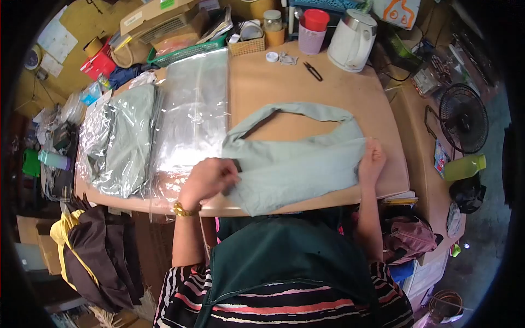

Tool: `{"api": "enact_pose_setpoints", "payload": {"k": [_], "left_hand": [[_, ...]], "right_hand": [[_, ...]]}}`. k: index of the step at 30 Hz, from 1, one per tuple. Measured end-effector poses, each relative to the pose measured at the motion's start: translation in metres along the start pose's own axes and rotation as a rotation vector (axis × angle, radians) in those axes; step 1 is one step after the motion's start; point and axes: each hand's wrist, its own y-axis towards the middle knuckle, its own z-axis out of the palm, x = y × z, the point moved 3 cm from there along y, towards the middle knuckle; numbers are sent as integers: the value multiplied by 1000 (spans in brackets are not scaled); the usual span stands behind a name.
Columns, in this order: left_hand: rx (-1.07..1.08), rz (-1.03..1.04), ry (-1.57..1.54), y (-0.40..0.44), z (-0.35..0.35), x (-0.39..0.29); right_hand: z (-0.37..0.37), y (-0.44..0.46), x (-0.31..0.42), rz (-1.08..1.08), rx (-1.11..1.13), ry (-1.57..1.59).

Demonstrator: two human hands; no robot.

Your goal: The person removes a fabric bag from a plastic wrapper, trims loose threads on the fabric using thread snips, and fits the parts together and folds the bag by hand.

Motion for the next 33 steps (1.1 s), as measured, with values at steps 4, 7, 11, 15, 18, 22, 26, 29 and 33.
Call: {"api": "enact_pose_setpoints", "payload": {"k": [4, 7, 11, 15, 18, 22, 26, 29, 33], "left_hand": [[-345, -30, -348, 12, 11, 44], [-846, 187, -413, 20, 13, 38], [-614, -53, -172, -32, 20, 23], [39, -159, -684, -56, 73, 39], [-153, -187, -1064, -46, 87, 46], [-197, -127, -1146, -35, 94, 46], [-251, -25, -1126, -25, 97, 43], [-349, 35, -1080, -22, 100, 38], [-392, 115, -766, -36, 106, 29]], "right_hand": [[2, 7, -25, 168, 33, -270], [17, 9, 9, -127, -10, -596], [55, 9, 105, -454, 91, -513], [148, -25, 144, -638, 545, -357], [203, -38, 144, -729, 551, -327], [224, -35, 137, -505, 985, -246], [207, -30, 143, -452, 896, -42], [201, -29, 140, -480, 748, -40], [194, -29, 125, -560, 614, -166]]}}
